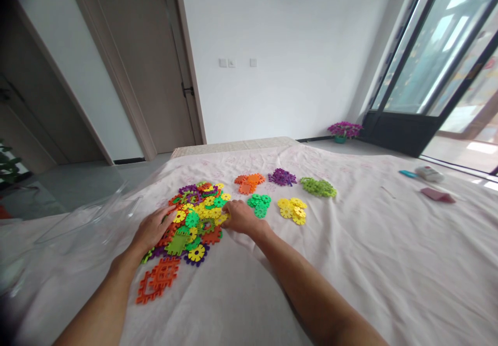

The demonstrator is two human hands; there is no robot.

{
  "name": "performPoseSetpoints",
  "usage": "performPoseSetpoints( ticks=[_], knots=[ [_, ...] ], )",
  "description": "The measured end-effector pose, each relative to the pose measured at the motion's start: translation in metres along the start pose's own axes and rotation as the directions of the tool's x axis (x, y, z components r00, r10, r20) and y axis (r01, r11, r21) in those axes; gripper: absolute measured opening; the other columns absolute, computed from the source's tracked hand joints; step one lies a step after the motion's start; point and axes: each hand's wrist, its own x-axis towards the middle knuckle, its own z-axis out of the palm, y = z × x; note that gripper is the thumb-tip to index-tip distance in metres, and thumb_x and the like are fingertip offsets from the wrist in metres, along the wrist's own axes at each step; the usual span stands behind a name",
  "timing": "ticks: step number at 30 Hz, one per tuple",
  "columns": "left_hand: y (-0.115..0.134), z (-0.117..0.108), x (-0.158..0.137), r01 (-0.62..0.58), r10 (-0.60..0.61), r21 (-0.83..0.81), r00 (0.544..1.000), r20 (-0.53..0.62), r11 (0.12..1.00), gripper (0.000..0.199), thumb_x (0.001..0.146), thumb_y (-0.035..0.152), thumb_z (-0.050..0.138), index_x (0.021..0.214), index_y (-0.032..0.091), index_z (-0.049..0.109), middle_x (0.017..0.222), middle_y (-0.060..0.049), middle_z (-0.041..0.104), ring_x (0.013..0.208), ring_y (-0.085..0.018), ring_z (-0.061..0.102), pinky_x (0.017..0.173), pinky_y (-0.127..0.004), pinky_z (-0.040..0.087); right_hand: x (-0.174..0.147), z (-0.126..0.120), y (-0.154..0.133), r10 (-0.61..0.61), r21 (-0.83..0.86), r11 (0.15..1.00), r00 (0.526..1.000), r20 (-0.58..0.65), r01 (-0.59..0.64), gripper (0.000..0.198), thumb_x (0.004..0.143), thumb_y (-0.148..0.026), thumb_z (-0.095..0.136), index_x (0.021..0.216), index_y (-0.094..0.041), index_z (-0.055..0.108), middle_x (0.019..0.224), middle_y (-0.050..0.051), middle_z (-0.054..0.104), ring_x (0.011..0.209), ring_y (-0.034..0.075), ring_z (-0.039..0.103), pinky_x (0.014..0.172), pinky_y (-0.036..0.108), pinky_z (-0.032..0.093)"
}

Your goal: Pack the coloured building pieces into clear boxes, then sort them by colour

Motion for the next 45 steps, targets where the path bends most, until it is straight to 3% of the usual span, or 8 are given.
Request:
performPoseSetpoints(
  ticks=[4,12,19,26,32,36,41,45],
  knots=[
    [0.000,0.001,0.000,0.002,-0.002,0.006,1.000,-0.012,1.000,0.052,0.093,0.049,0.032,0.123,0.020,0.061,0.131,-0.006,0.061,0.123,-0.022,0.053,0.107,-0.034,0.037,0.000,0.002,-0.008,0.107,-0.015,0.994,0.994,-0.002,-0.107,0.041,0.073,-0.047,0.072,0.106,-0.023,0.066,0.109,0.008,0.060,0.099,0.023,0.057,0.077,0.029,0.041],
    [0.000,0.001,0.000,0.024,-0.024,0.010,1.000,-0.003,1.000,0.048,0.093,0.047,0.034,0.123,0.022,0.060,0.132,-0.005,0.060,0.124,-0.020,0.052,0.107,-0.033,0.036,-0.001,0.006,-0.020,0.136,-0.012,0.991,0.991,-0.015,-0.136,0.036,0.072,-0.039,0.069,0.104,-0.023,0.063,0.108,0.007,0.060,0.096,0.022,0.058,0.075,0.028,0.040],
    [-0.001,0.002,-0.001,0.013,-0.013,-0.012,1.000,-0.011,1.000,0.052,0.092,0.052,0.031,0.123,0.022,0.060,0.131,-0.005,0.061,0.123,-0.021,0.053,0.107,-0.032,0.036,-0.005,0.008,-0.019,0.153,0.070,0.986,0.987,-0.057,-0.149,0.038,0.076,-0.040,0.067,0.110,-0.025,0.059,0.087,0.001,0.067,0.081,0.018,0.059,0.061,0.024,0.032],
    [-0.007,0.005,-0.001,0.010,-0.010,-0.022,1.000,-0.004,1.000,0.050,0.093,0.052,0.030,0.121,0.024,0.061,0.131,-0.004,0.061,0.122,-0.020,0.054,0.105,-0.030,0.037,-0.016,-0.040,0.014,0.256,0.061,0.966,0.963,-0.080,-0.252,0.021,0.081,-0.036,0.061,0.097,-0.022,0.067,0.091,0.003,0.070,0.083,0.018,0.062,0.064,0.024,0.037],
    [0.001,0.008,0.000,0.079,-0.079,0.017,0.997,-0.008,0.997,0.051,0.093,0.049,0.030,0.122,0.021,0.061,0.130,-0.008,0.062,0.120,-0.023,0.056,0.101,-0.034,0.040,-0.043,-0.092,0.046,0.413,-0.228,0.873,0.902,-0.123,-0.431,0.021,0.076,-0.035,0.066,0.092,-0.022,0.071,0.095,0.008,0.069,0.091,0.024,0.062,0.070,0.029,0.040],
    [0.030,0.006,0.001,0.236,-0.234,0.034,0.971,-0.039,0.971,0.051,0.092,0.049,0.031,0.120,0.020,0.061,0.127,-0.012,0.063,0.116,-0.028,0.058,0.096,-0.040,0.042,-0.060,-0.087,0.023,0.252,-0.170,0.950,0.965,-0.074,-0.261,0.035,0.075,-0.043,0.069,0.104,-0.023,0.068,0.103,0.008,0.067,0.096,0.025,0.060,0.075,0.031,0.042],
    [0.063,0.008,0.004,0.357,-0.357,-0.018,0.927,-0.112,0.934,0.047,0.091,0.043,0.034,0.118,0.016,0.063,0.119,-0.017,0.066,0.109,-0.032,0.061,0.090,-0.044,0.043,-0.077,-0.027,-0.030,-0.130,-0.049,0.990,0.990,0.047,0.132,0.092,0.060,-0.065,0.074,0.139,-0.027,0.045,0.130,0.012,0.054,0.114,0.030,0.051,0.093,0.039,0.040],
    [0.078,0.013,0.007,0.410,-0.414,-0.057,0.896,-0.160,0.910,0.047,0.090,0.042,0.036,0.119,0.016,0.062,0.119,-0.019,0.064,0.109,-0.033,0.060,0.089,-0.045,0.044,-0.070,0.001,-0.041,-0.166,-0.046,0.985,0.986,-0.009,0.166,0.090,0.062,-0.064,0.074,0.139,-0.028,0.044,0.133,0.011,0.053,0.115,0.031,0.049,0.097,0.042,0.037]
  ],
)
